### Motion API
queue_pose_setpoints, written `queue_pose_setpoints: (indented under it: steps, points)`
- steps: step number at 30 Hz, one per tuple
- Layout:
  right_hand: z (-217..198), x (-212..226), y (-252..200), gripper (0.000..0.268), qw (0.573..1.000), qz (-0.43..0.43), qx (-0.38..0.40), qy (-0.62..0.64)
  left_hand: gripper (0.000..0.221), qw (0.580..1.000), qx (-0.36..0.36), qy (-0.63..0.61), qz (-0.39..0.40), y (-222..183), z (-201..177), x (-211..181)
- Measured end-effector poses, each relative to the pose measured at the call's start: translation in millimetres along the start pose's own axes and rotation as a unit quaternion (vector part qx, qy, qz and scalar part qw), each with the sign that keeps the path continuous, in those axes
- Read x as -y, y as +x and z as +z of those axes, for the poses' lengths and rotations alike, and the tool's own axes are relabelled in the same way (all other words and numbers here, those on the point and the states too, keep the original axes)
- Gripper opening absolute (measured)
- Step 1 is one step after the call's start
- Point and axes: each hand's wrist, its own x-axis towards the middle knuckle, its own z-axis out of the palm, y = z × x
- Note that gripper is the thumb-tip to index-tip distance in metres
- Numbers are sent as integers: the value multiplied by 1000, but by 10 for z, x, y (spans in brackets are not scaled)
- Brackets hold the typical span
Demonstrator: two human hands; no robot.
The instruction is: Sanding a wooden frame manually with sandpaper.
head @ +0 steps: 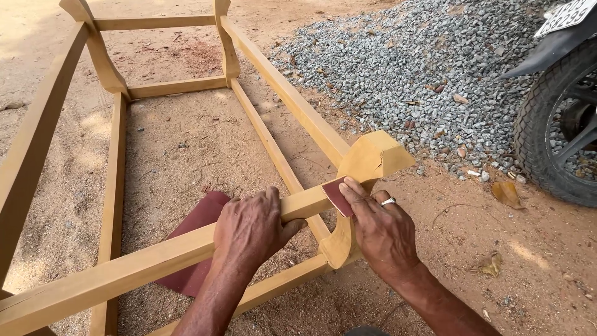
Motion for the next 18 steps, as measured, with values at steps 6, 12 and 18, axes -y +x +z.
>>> queue_pose_setpoints:
  steps: [6, 12, 18]
  points:
    - [-211, 60, 176, 51, 998, -25, 53, -24, 74, 1000, -19, 20, 11, 9, 32, -10]
    - [-166, 5, 292, 54, 988, -14, 153, -8, 71, 1000, 7, 28, 0, 15, -19, -37]
    - [-197, -40, 132, 48, 988, 9, 154, -4, 69, 999, -34, 26, 14, 24, 93, 32]
